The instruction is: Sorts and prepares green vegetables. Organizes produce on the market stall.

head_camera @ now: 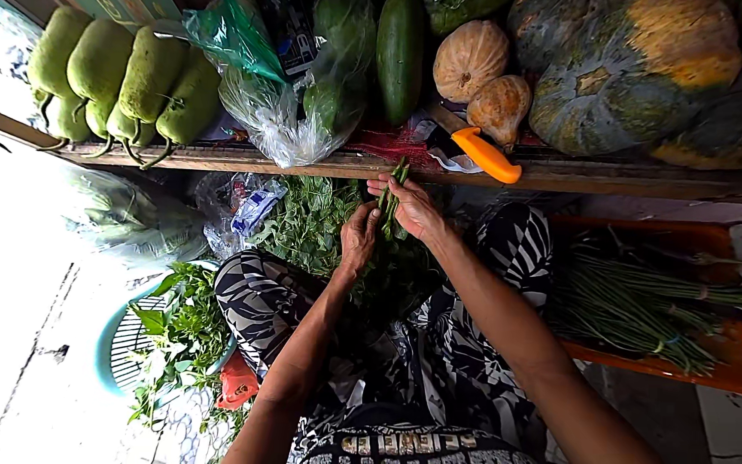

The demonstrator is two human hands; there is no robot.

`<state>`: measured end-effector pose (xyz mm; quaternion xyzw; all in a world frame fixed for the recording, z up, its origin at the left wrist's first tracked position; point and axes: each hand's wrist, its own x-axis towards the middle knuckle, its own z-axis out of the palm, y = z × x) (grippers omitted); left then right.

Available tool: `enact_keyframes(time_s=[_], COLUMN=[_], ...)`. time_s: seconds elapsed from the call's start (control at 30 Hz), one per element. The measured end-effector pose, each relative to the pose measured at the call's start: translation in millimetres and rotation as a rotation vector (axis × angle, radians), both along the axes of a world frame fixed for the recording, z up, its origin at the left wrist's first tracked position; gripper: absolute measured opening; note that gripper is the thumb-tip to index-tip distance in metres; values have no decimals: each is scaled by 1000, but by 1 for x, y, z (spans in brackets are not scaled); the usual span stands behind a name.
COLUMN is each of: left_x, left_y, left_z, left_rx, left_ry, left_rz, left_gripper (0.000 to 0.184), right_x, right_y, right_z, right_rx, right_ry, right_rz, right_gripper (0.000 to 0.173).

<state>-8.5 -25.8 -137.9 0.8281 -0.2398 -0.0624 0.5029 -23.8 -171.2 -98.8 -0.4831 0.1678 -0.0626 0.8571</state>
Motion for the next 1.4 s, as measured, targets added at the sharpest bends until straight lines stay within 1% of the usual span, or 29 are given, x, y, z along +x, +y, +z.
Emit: enact_keyframes(time_s=[0.07, 0.17, 0.2, 0.27, 0.3, 0.33, 0.37, 0.4, 0.47, 0.5, 0.57, 0.6, 0.63, 0.7, 0.8, 0.87, 0.93, 0.97, 1.03, 1.07, 1.17, 1.23, 1.27, 1.37, 1.4], left_x=[-2, -3, -4, -6, -7, -5, 1, 13, 45, 58, 75, 79, 81, 83, 92, 103, 113, 116, 122, 122, 116, 117, 117, 106, 92], left_y=[-1, -2, -3, -3, -2, 0, 0, -1, -1, 5, 20, 30, 41, 57, 66, 69, 74, 77, 84, 86, 83, 72, 65, 53, 56], left_z=[-2, -4, -4, -2, 0, 1, -2, -13, -47, -63, -86, -95, -105, -113, -119, -131, -145, -147, -145, -142, -109, -86, -70, -5, 18], left_rx=[53, 63, 44, -30, -70, -102, -121, -131, -115, -58, 156, 263, 356, 496, 633, 707, 795, 836, 896, 917, 1022, 1047, 1048, 976, 915], left_ry=[2, -26, -51, -37, 32, 134, 241, 318, 420, 465, 552, 592, 596, 566, 581, 623, 631, 637, 653, 657, 604, 525, 482, 321, 252], left_rz=[-34, -21, -14, -28, -42, -36, 6, 76, 319, 465, 742, 818, 849, 828, 676, 590, 597, 604, 572, 525, 353, 322, 307, 233, 187], left_gripper=[42, 44, 43, 40, 38, 42, 48, 51, 39, 37, 43, 48, 51, 53, 62, 65, 66, 65, 68, 70, 69, 66, 62, 36, 31], right_x=[1, 1, 0, -4, -6, -7, -7, -6, -2, 0, -1, -2, -4, -7, -8, -7, -7, -7, -7, -8, -10, -10, -10, -8, -7], right_y=[3, 5, 4, 1, 0, -2, -3, -6, -14, -16, -23, -27, -29, -30, -31, -33, -35, -35, -36, -36, -39, -40, -39, -35, -32], right_z=[-1, -6, -6, 1, 6, 10, 11, 11, 14, 16, 20, 21, 22, 23, 24, 24, 22, 21, 22, 23, 27, 29, 29, 29, 28], right_rx=[6, -56, -121, -348, -445, -489, -483, -449, -355, -305, -219, -189, -170, -176, -207, -205, -188, -183, -180, -181, -193, -195, -200, -294, -352], right_ry=[-8, -56, -72, -86, -84, -91, -110, -140, -179, -185, -170, -157, -138, -108, -95, -86, -79, -76, -74, -74, -73, -68, -66, -54, -47], right_rz=[-17, 7, 26, 91, 116, 127, 120, 97, 12, -43, -89, -89, -83, -61, -22, -3, 24, 39, 59, 65, 96, 103, 107, 127, 133], right_gripper=[30, 31, 31, 32, 33, 32, 31, 29, 23, 19, 17, 17, 16, 17, 16, 15, 15, 15, 13, 13, 13, 12, 11, 2, 5])
